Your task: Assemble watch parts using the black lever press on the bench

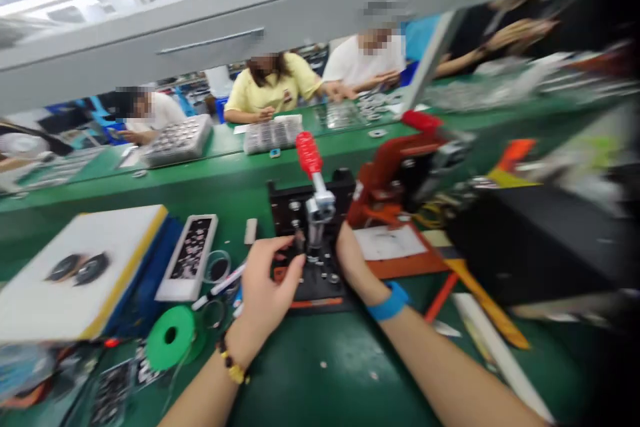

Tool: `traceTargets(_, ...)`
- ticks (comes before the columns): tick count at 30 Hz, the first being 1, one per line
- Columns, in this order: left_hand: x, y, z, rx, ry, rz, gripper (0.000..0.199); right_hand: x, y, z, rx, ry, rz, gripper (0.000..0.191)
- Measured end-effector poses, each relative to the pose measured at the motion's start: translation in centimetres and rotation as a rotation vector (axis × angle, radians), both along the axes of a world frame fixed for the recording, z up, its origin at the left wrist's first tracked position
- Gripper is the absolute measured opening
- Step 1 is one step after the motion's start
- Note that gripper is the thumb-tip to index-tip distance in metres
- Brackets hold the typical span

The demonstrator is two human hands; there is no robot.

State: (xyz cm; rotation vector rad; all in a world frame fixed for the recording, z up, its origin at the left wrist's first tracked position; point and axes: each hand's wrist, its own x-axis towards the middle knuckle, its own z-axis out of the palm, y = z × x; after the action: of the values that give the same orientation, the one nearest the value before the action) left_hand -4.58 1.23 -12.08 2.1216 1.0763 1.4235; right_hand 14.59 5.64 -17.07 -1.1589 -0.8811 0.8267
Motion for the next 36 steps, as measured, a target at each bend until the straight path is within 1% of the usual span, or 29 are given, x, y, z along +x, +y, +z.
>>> traceTargets(2,-0.1,0.2,-0.4,0.0,-0.002,0.02,0.021,-0.2,0.1,-0.2,-0.023,-0.018,-0.007,0.057)
traceTargets(5,-0.2,0.3,-0.7,0.018,-0.003,0.056,0.023,-0.4,0.2,-0.7,-0.021,-0.045,0.0,0.054)
traceTargets(9,-0.3,0.3,-0.6,0.084,0.054,0.034,0.025,-0.4,0.3,-1.3,-0.012,-0.049,0.022,0.048)
traceTargets(11,-0.3,0.3,-0.7,0.12,0.054,0.054,0.024,-0.3,0.4,-1.5,-0.005,-0.058,0.025,0.048)
traceTargets(15,-0.6,0.5,-1.3,0.093,0.052,0.105,0.024,-0.4,0.4,-1.5,0.006,-0.059,0.018,0.045)
traceTargets(19,-0.8,0.9,-1.7,0.052,0.073,0.07,0.026,-0.5,0.3,-1.5,0.024,-0.059,0.037,0.04)
traceTargets(22,-0.7,1.0,-1.7,0.048,0.06,0.054,0.025,-0.5,0.4,-1.6,0.028,-0.063,0.042,0.041)
traceTargets(29,-0.7,0.9,-1.7,0.062,0.08,0.061,0.024,-0.6,0.7,-2.2,0.038,-0.057,0.053,0.044)
traceTargets(36,-0.7,0.8,-1.6,0.091,0.06,0.067,0.025,-0.5,0.7,-2.0,0.044,-0.08,0.027,0.042)
